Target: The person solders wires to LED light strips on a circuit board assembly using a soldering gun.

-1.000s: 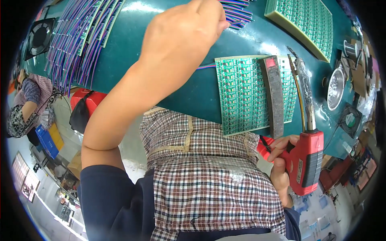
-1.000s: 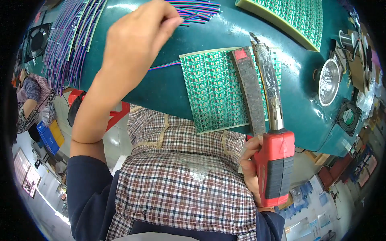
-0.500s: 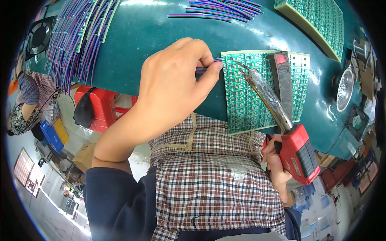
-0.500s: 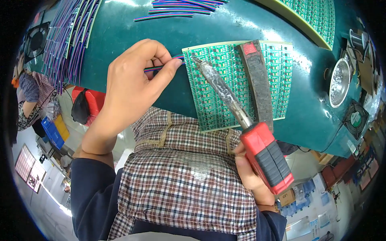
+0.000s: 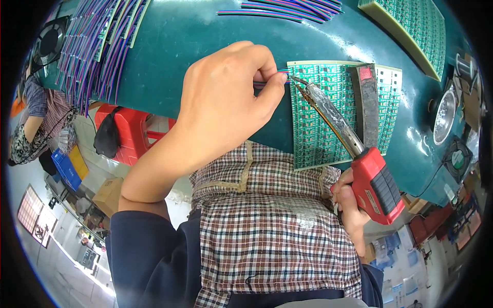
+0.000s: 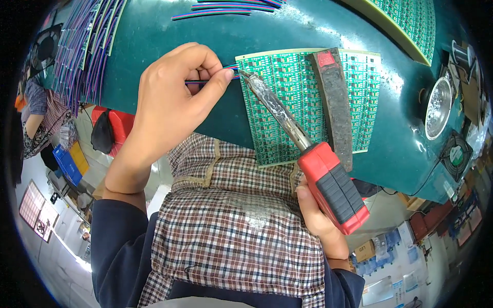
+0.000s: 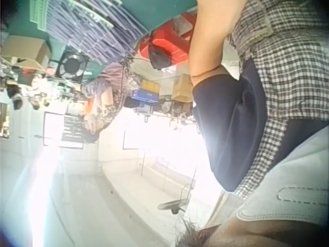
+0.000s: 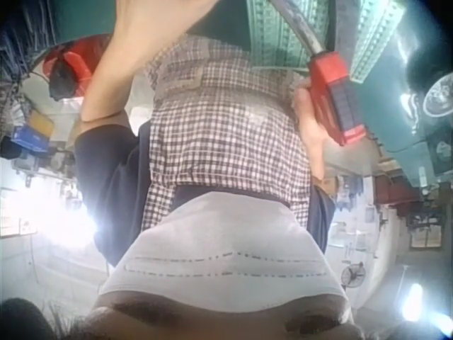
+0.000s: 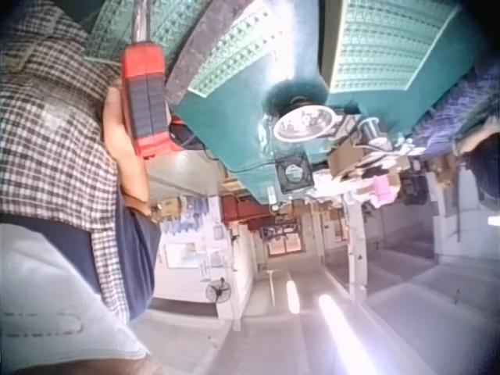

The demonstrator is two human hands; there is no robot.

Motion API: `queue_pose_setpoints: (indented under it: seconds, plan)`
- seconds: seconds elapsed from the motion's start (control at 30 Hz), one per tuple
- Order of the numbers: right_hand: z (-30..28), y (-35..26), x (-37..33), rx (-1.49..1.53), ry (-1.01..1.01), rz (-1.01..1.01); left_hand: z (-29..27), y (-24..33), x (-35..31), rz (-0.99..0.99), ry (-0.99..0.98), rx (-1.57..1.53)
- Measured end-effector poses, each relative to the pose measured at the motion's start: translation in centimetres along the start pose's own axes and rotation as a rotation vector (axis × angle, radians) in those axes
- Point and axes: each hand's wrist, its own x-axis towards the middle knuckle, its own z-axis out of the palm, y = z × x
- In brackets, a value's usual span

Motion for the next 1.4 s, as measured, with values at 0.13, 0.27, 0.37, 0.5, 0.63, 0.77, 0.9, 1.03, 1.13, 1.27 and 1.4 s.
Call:
queue_pose_setpoints:
  seconds: [0.13, 0.27, 0.37, 0.5, 0.63, 0.77, 0.9, 1.03, 1.13, 1.27, 1.4]
  plan:
    - [0.09, -0.02, 0.19, 0.006, -0.006, -0.009, 0.07, -0.02, 0.03, 0.004, 0.004, -0.012]
    - [0.11, 0.03, 0.05, 0.015, -0.008, 0.002, 0.04, -0.07, 0.06, 0.002, 0.001, -0.013]
    - [-0.05, 0.36, -0.22, 0.004, 0.026, -0.009, 0.06, 0.01, 0.19, 0.005, -0.001, -0.016]
    - [-0.13, 0.59, -0.41, 0.018, 0.043, -0.007, 0.02, -0.08, 0.26, 0.025, 0.017, -0.021]
    - [-0.06, 0.36, -0.42, 0.011, 0.045, 0.011, 0.01, -0.24, 0.42, 0.041, 0.014, -0.027]
    - [-0.07, 0.37, -0.50, -0.006, 0.025, 0.005, 0.02, -0.36, 0.56, 0.047, 0.009, -0.050]
    - [0.11, -0.11, -0.47, -0.009, 0.030, 0.043, 0.02, -0.40, 0.59, 0.045, 0.005, -0.041]
    - [0.14, -0.16, -0.47, -0.009, 0.042, 0.035, 0.06, -0.46, 0.65, 0.060, 0.012, -0.041]
    - [-0.24, 0.05, -0.62, -0.043, 0.014, -0.016, -0.06, -0.46, 0.67, 0.061, 0.011, -0.039]
    - [0.12, -0.22, -0.62, -0.058, 0.038, 0.012, -0.05, -0.49, 0.66, 0.062, 0.008, -0.031]
    - [-0.35, 0.32, -0.44, -0.034, -0.022, -0.050, -0.03, -0.50, 0.69, 0.060, 0.006, -0.034]
